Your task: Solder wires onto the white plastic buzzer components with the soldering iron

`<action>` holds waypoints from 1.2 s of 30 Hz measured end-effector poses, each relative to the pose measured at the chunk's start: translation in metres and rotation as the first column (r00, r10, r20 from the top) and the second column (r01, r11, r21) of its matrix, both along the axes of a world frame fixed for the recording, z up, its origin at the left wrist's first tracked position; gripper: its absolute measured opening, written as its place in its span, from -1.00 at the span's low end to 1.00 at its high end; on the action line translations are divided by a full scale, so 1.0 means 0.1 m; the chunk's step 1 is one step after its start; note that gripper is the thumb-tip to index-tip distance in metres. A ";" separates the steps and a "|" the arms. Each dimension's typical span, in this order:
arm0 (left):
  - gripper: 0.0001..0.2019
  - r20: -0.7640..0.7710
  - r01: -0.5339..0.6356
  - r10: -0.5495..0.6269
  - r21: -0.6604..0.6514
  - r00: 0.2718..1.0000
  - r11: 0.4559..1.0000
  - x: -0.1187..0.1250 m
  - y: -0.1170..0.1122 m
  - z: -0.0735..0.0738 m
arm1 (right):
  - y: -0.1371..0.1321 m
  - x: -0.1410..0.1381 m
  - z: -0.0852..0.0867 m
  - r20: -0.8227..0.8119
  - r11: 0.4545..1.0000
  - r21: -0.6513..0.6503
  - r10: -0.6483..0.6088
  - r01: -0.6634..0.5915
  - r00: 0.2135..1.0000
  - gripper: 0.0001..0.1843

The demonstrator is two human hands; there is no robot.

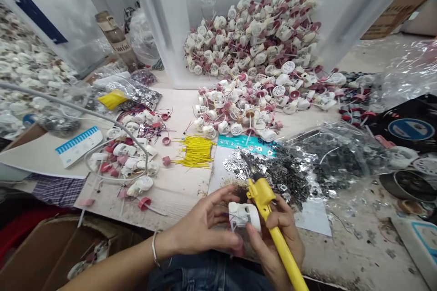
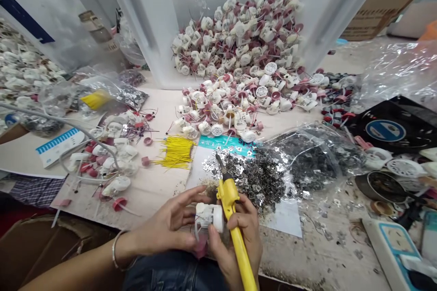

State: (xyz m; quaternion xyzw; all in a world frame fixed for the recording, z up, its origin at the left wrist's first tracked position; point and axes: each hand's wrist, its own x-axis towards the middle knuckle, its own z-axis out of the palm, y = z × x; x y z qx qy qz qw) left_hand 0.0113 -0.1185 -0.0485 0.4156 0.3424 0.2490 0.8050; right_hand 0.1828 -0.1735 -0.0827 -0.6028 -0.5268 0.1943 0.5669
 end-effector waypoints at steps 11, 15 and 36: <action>-0.39 -0.129 0.058 -0.075 -0.131 0.989 0.990 0.08 -0.08 0.06 | -0.04 0.12 0.11 0.339 0.945 0.308 0.000 -0.111 0.941 -0.66; -0.69 -0.392 0.056 0.102 0.373 0.914 0.926 0.06 -0.13 0.12 | -0.04 0.05 0.11 0.351 0.932 0.363 -0.127 -0.010 0.928 -0.66; -0.61 -0.249 0.016 0.043 0.231 0.967 0.973 0.04 -0.10 -0.05 | 0.02 0.10 0.34 0.444 0.993 0.119 -0.034 -0.021 0.896 -0.84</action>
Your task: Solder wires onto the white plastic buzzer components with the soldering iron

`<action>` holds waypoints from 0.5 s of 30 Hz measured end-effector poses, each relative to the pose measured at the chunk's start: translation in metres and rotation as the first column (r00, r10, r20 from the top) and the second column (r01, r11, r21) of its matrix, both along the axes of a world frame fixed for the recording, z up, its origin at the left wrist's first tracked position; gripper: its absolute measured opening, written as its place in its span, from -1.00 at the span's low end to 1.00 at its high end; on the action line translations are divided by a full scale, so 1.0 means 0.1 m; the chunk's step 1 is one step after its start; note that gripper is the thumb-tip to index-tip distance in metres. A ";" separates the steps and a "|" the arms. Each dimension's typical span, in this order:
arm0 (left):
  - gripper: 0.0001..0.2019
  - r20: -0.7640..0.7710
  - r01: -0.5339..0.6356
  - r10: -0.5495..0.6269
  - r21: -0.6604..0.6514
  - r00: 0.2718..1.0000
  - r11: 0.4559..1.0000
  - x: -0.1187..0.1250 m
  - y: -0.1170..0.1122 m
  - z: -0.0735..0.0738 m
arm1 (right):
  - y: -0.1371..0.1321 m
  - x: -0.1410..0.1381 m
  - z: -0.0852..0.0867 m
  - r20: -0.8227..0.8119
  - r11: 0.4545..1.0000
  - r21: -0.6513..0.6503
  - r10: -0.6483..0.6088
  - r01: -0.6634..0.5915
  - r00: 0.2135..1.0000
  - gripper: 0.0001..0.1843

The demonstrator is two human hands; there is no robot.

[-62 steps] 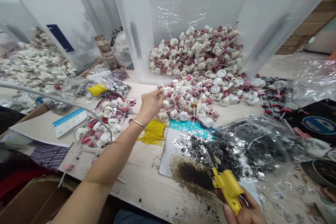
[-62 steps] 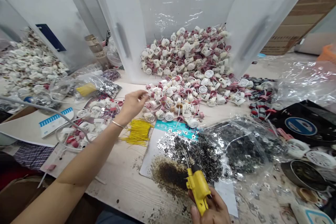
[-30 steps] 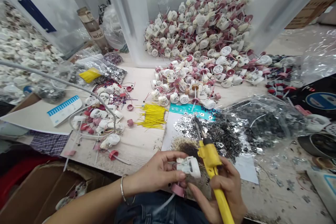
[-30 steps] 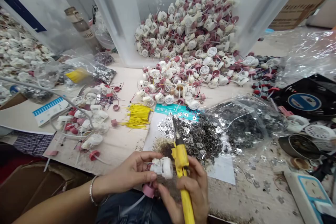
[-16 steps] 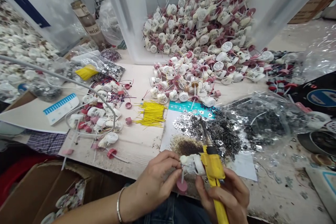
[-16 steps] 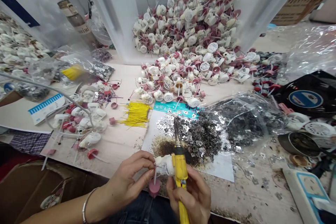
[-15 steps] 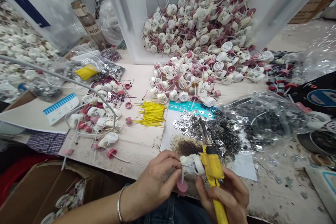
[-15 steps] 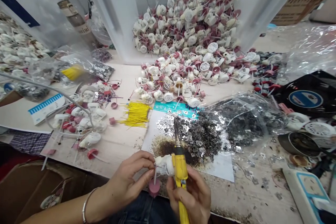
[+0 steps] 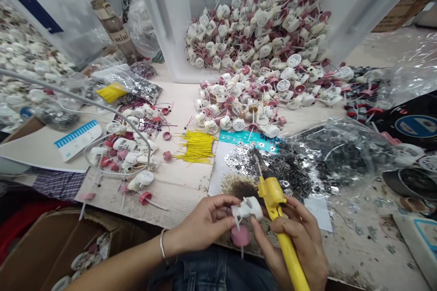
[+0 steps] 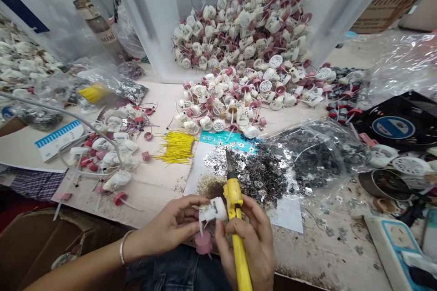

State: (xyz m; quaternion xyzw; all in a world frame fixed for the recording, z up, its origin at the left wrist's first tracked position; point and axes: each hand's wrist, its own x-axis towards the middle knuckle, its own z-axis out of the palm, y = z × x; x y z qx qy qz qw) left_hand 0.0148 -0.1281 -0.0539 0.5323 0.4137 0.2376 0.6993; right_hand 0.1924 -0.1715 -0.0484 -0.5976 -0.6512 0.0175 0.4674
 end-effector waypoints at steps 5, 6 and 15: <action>-0.56 0.311 0.090 0.156 -0.651 0.938 0.754 0.12 -0.01 -0.11 | 0.00 0.07 -0.09 -0.062 0.999 -0.028 0.042 -0.044 0.997 -0.76; -0.55 0.335 0.119 0.172 -0.694 0.926 0.710 0.12 -0.01 -0.12 | 0.01 0.08 -0.13 -0.075 0.998 -0.042 0.043 -0.046 0.996 -0.76; -0.63 -0.389 0.117 -0.172 -0.159 0.905 0.980 -0.28 0.13 0.06 | 0.07 0.12 -0.36 -0.063 0.991 -0.002 0.132 -0.132 0.989 -0.79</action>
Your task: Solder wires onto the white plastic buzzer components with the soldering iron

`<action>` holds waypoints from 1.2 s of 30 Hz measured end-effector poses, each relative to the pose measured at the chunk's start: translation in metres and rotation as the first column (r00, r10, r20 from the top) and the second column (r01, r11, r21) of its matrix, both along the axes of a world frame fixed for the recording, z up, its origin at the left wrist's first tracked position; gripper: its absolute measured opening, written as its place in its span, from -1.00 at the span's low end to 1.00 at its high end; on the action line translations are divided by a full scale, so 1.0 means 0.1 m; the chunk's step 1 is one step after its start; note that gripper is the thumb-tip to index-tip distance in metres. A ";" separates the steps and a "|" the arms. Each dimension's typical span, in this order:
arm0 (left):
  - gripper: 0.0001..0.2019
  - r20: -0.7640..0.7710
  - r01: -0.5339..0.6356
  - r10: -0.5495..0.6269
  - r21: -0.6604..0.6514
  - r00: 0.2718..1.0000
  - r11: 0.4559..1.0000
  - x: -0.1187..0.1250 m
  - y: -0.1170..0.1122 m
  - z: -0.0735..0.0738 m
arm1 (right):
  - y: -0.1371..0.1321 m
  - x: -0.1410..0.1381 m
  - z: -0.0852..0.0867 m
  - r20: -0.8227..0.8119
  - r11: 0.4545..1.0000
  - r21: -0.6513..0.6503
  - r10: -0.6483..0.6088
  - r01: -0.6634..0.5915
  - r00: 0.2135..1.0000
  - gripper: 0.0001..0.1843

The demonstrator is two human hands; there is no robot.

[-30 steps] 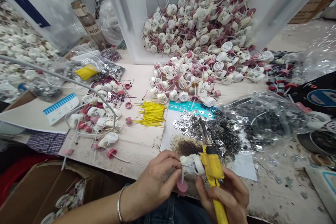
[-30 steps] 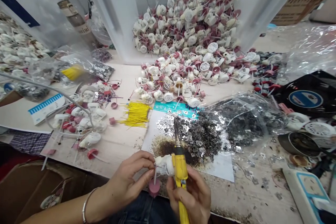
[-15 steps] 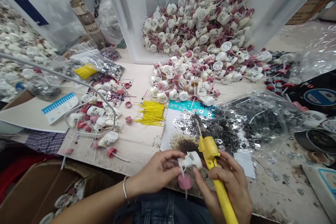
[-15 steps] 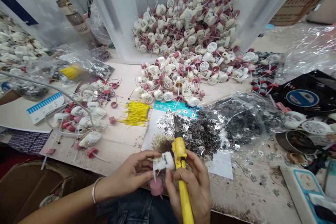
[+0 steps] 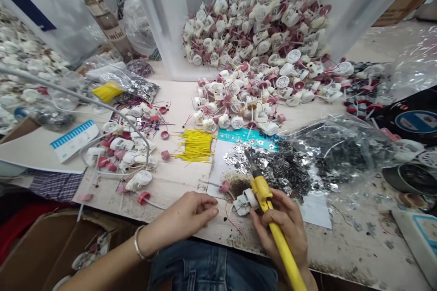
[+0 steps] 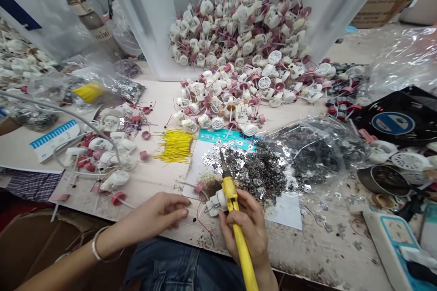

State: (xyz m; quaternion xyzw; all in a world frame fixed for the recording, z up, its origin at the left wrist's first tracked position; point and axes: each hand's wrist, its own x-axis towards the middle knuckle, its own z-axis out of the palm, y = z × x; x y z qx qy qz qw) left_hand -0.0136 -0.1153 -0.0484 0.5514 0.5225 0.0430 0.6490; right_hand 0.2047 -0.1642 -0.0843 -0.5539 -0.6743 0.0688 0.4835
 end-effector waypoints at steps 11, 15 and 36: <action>-0.60 -0.217 0.433 -0.381 0.579 0.899 0.691 0.61 0.42 0.30 | -0.03 -0.03 -0.02 -0.033 1.000 0.013 -0.022 0.022 0.999 -0.78; -0.57 -0.229 0.460 -0.401 0.519 0.887 0.720 0.57 0.43 0.29 | -0.07 -0.04 -0.03 -0.081 0.999 0.040 0.006 -0.003 0.997 -0.74; -0.60 0.437 -0.268 0.054 0.445 0.898 0.854 0.13 -0.20 -0.08 | -0.23 -0.40 0.21 -0.303 0.992 0.104 0.094 -0.065 0.948 -0.73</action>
